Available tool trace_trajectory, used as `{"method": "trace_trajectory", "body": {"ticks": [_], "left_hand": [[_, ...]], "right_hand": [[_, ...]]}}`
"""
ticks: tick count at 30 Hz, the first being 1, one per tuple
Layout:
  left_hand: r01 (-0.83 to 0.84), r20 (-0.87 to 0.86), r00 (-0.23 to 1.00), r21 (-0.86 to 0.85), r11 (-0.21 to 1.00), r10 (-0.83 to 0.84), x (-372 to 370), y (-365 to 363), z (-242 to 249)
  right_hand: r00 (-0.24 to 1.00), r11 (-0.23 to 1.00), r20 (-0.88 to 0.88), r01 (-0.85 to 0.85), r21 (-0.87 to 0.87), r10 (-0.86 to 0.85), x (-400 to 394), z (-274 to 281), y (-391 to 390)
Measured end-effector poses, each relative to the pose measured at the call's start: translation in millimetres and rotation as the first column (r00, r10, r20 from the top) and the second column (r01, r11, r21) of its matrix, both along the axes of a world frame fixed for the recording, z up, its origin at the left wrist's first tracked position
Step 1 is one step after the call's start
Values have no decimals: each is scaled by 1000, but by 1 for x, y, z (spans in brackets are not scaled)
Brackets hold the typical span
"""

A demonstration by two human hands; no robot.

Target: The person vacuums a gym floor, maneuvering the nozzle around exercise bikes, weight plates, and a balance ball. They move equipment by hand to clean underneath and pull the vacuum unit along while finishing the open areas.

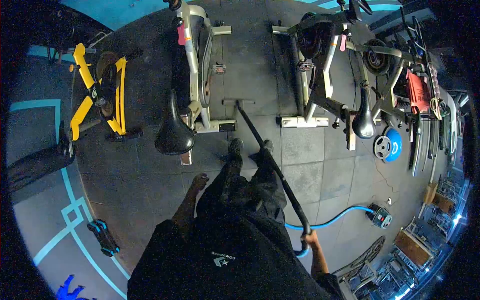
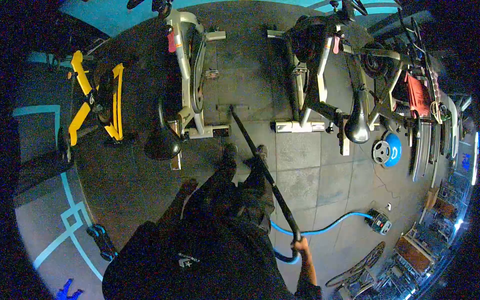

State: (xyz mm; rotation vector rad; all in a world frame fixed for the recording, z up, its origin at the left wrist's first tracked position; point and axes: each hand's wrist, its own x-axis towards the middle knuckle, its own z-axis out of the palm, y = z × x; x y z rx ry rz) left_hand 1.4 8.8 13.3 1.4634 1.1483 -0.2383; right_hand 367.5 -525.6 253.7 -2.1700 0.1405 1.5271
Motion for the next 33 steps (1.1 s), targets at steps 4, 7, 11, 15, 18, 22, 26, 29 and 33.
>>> {"method": "trace_trajectory", "body": {"ticks": [4, 7, 11, 15, 18, 22, 26, 29, 33], "left_hand": [[-20, -157, 988, -56, 998, 11, 14, 21, -1], [459, 30, 831, 528, 715, -555, -4, 23, -29], [323, 20, 936, 355, 877, -353, -4, 3, -22], [101, -123, 988, 88, 991, -90, 13, -22, -10], [86, -154, 985, 81, 993, -73, 21, -34, -5], [230, -140, 970, 238, 944, -201, 30, -36, 13], [-13, -22, 1000, -55, 998, 12, 42, -22, 6], [138, -21, 990, 23, 990, -138, 64, -2, 28], [90, -5, 996, 205, 975, -91, 96, 15, 32]], "right_hand": [[996, 981, 63, -45, -187, 58, 32, 12, -81], [945, 894, 43, -290, -340, 323, 78, 7, -51], [898, 890, 206, -309, -334, 389, 131, 24, 35], [874, 875, 224, -345, -340, 431, 161, 9, 91], [907, 897, 181, -314, -311, 380, 166, 5, 140], [864, 901, 275, -368, -229, 422, 165, -68, 155], [895, 940, 292, -333, -71, 338, 142, -57, 240], [905, 935, 271, -352, 48, 327, 129, -44, 272], [867, 901, 288, -433, 38, 405, 120, -36, 251]]}}
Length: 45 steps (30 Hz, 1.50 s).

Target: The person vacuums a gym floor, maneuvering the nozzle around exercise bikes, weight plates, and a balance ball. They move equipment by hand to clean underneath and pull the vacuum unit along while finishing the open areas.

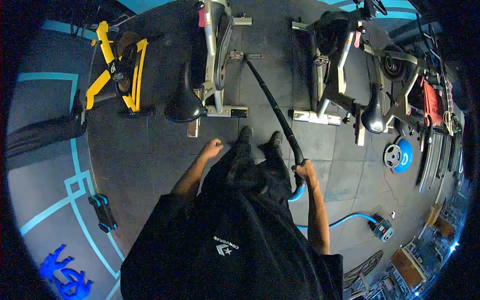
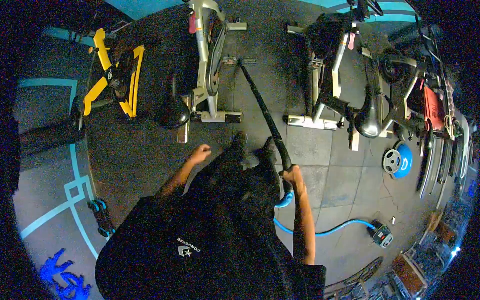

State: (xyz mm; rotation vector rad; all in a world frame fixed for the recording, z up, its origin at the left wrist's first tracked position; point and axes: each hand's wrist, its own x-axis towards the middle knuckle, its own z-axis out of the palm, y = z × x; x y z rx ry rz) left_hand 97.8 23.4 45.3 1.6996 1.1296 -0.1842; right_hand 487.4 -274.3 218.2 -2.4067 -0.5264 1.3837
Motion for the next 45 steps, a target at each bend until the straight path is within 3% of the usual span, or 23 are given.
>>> {"method": "trace_trajectory", "body": {"ticks": [5, 7, 8, 11, 15, 17, 19, 20, 23, 26, 29, 30, 31, 32, 33, 35, 37, 38, 39, 40, 42, 43, 45], "left_hand": [[-15, -28, 999, 1, 1000, 15, 36, 14, 41], [-16, -7, 1000, -37, 999, 16, 33, 17, 25], [29, -35, 999, -4, 1000, -29, 31, 19, 22], [44, -78, 996, 2, 999, -44, 25, 17, 35], [48, -143, 989, 13, 999, -46, 5, 13, 35], [-2, -142, 990, -9, 1000, 1, -9, 9, 31], [72, -210, 972, -169, 983, -107, -32, 15, -5], [107, -234, 958, -248, 963, -166, -40, 18, -22], [178, -215, 956, -116, 977, -200, -45, 3, -45], [-43, -171, 985, -386, 921, -25, -20, -16, -5], [307, -227, 924, -37, 951, -308, 24, -32, -8], [291, -17, 956, -78, 953, -293, 50, -33, 16], [269, 65, 962, -35, 963, -266, 79, -38, 24], [247, 146, 958, 7, 969, -246, 106, -44, 29], [210, 98, 969, 137, 968, -225, 131, -54, 9], [252, 208, 938, 141, 957, -278, 200, -60, 24], [338, 274, 869, 279, 899, -412, 276, -65, 93], [396, 293, 822, 323, 859, -489, 308, -73, 89], [509, 180, 776, 386, 769, -605, 333, -80, 133], [513, 221, 688, 526, 678, -691, 356, -97, 118], [656, 185, 552, 506, 561, -813, 391, -121, 116], [711, 166, 483, 499, 496, -860, 403, -132, 118], [907, -13, 323, 290, 306, -946, 419, -153, 109]], "right_hand": [[998, 997, -40, -40, -59, 37, -5, 28, -61], [986, 996, -151, 79, 38, -72, 2, 39, -115], [923, 939, -278, 313, 144, -265, 11, 18, -178], [985, 994, -147, 85, -67, -94, 40, 57, -242], [995, 946, -80, -80, -315, 57, 94, 89, -287], [988, 892, 73, -89, -444, 135, 111, 106, -274], [992, 939, 65, -83, -332, 111, 143, 67, -293], [949, 900, 142, -209, -383, 281, 148, 75, -268], [932, 885, 187, -213, -415, 312, 166, 90, -228], [922, 873, 193, -227, -430, 335, 182, 107, -197], [892, 929, 293, -278, -245, 345, 188, 121, -179], [861, 932, 357, -333, -140, 361, 182, 133, -166], [829, 920, 421, -391, -36, 369, 175, 145, -154], [840, 923, 388, -375, -89, 379, 170, 152, -144], [836, 910, 372, -410, -63, 403, 163, 156, -139], [792, 881, 408, -468, -73, 455, 146, 165, -134], [891, 921, 235, -382, -72, 388, 126, 184, -117], [856, 888, 238, -435, -149, 459, 118, 186, -113], [815, 845, 233, -486, -223, 530, 111, 188, -109], [818, 853, 242, -495, -166, 522, 104, 196, -104], [782, 815, 237, -568, -110, 577, 108, 195, -110], [743, 801, 340, -596, -55, 577, 105, 201, -104], [747, 797, 282, -585, -152, 602, 107, 216, -88]]}}
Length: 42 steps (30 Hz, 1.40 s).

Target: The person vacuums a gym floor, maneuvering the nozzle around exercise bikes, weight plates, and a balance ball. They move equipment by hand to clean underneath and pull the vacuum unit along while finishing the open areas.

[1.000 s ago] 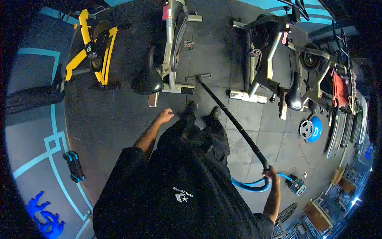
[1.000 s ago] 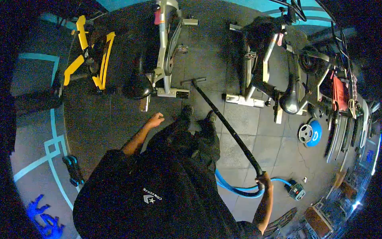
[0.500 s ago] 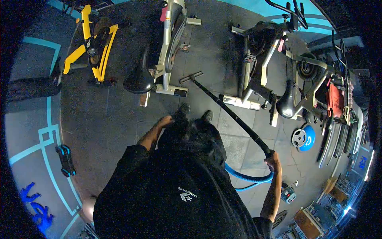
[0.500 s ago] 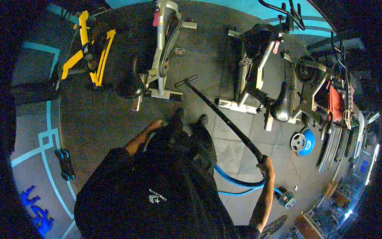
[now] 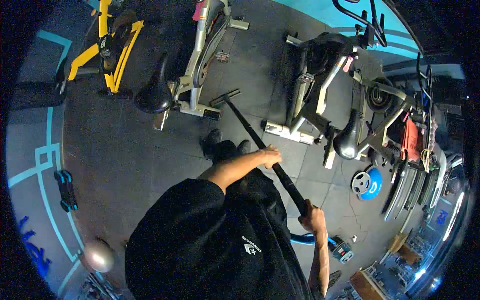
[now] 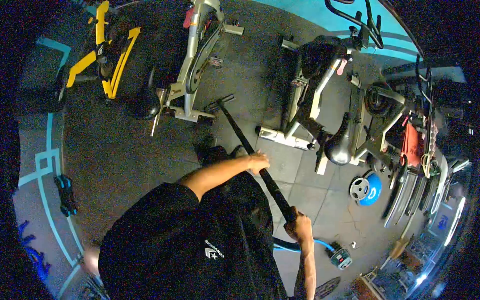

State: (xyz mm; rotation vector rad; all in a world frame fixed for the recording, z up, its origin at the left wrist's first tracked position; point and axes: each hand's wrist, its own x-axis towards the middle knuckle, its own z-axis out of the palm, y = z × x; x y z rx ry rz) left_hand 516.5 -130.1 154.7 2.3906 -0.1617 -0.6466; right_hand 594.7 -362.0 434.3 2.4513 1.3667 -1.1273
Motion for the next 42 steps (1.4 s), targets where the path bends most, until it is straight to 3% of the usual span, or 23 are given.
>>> {"method": "trace_trajectory", "body": {"ticks": [1, 4, 11, 14, 18, 21, 24, 26, 28, 31, 34, 36, 38, 42], "left_hand": [[-46, -54, 998, -124, 991, 40, 3, -7, -21], [-204, 67, 975, -134, 970, 214, -3, -14, -34], [-475, 180, 851, -137, 869, 493, 8, 15, -63], [-533, 138, 822, -160, 831, 553, 7, 49, -61], [-560, 382, 720, -173, 810, 580, -5, 75, -89], [-570, 344, 743, -124, 812, 574, -15, 73, -81], [-587, 412, 680, -190, 787, 607, -21, 57, -72], [-592, 303, 703, -252, 765, 644, -17, 48, -71], [-581, 336, 707, -225, 782, 622, -13, 46, -79], [-621, 472, 548, -322, 714, 690, -17, 37, -111], [-595, 295, 689, -292, 749, 662, -27, 51, -92], [-585, 300, 710, -253, 771, 637, -30, 51, -75], [-574, 294, 732, -222, 788, 615, -31, 49, -59], [-547, 271, 763, -212, 810, 587, -12, 36, -62]], "right_hand": [[1000, 999, 6, -14, -40, 14, 6, -2, 0], [997, 998, -55, -54, -33, 52, 20, -6, 0], [953, 954, 48, -300, 1, 299, 76, -42, 36], [930, 934, 90, -358, 8, 356, 84, -45, 76], [885, 882, 108, -463, 87, 454, 83, -61, 102], [870, 873, 103, -487, 25, 482, 79, -69, 97], [858, 861, 91, -508, -7, 506, 77, -57, 87], [855, 859, 84, -511, -32, 512, 79, -47, 89], [862, 866, 85, -498, -45, 500, 83, -42, 90], [866, 875, 131, -479, -64, 483, 76, -51, 90], [881, 893, 149, -443, -76, 449, 62, -51, 98], [883, 898, 163, -431, -93, 440, 63, -66, 83], [876, 882, 159, -469, 57, 455, 68, -74, 63], [909, 917, 150, -397, 32, 389, 65, -41, 66]]}}
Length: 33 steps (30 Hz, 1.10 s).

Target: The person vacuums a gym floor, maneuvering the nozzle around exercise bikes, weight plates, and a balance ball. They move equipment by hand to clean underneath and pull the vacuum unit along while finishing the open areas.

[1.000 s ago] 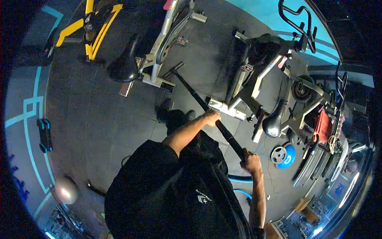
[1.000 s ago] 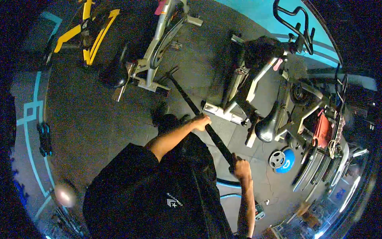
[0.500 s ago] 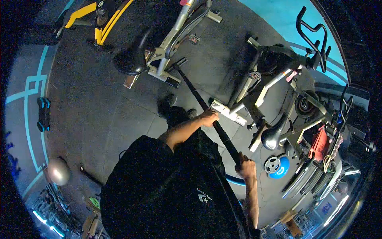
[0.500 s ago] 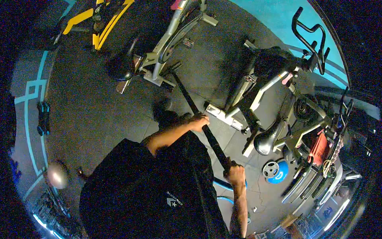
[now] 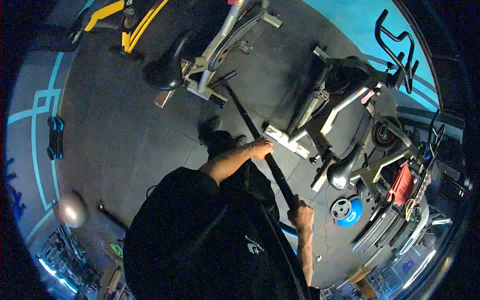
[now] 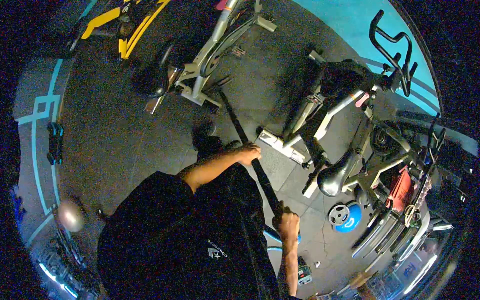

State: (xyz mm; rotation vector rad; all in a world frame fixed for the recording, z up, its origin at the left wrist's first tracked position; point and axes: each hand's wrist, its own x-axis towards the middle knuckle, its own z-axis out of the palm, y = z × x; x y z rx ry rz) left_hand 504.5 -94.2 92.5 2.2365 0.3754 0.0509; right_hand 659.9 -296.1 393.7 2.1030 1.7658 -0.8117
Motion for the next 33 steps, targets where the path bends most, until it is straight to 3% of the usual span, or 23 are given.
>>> {"method": "trace_trajectory", "body": {"ticks": [2, 5, 8, 10, 14, 16, 19, 22, 24, 26, 28, 30, 33], "left_hand": [[-4, 79, 997, -43, 999, 8, 13, -5, 7], [2, 41, 999, -55, 998, 0, 22, -2, 9], [-57, 90, 994, -56, 997, 61, 12, 5, -21], [-163, 309, 942, 93, 982, 128, -10, 11, -37], [-95, 85, 992, 79, 992, 89, -50, 29, -9], [-41, -13, 999, 57, 997, 42, -54, 23, 1], [37, -106, 994, 8, 999, -36, -42, 9, 7], [36, -53, 998, -26, 999, -37, -11, -20, 0], [61, -19, 998, -36, 997, -62, 17, -39, 8], [101, -83, 992, 15, 995, -99, 52, -68, 11], [107, 74, 992, -77, 991, -101, 73, -95, 15], [210, 94, 976, -129, 969, -198, 88, -109, 41], [370, 40, 929, -68, 927, -368, 108, -138, 45]], "right_hand": [[1000, 999, 12, -12, 49, 12, 8, 10, -6], [998, 1000, 53, 15, -24, -14, 14, 14, 7], [996, 1000, 84, -28, -11, 29, 5, -8, 13], [999, 1000, 44, -13, 7, 13, -20, -10, 24], [991, 993, 58, -118, 15, 117, -41, -55, 2], [999, 998, 29, -44, -51, 45, -42, -61, -17], [998, 996, -28, 65, 55, -64, -40, -48, -38], [978, 978, 4, 207, -36, -207, -23, -27, -60], [948, 948, 26, 317, -27, -316, -26, 23, -42], [948, 949, 59, 314, 5, -314, -13, 42, -57], [929, 931, 120, 358, -67, -349, -11, 69, -63], [906, 911, 147, 409, -57, -398, -9, 81, -87], [867, 871, 125, 490, -32, -483, -20, 88, -115]]}}
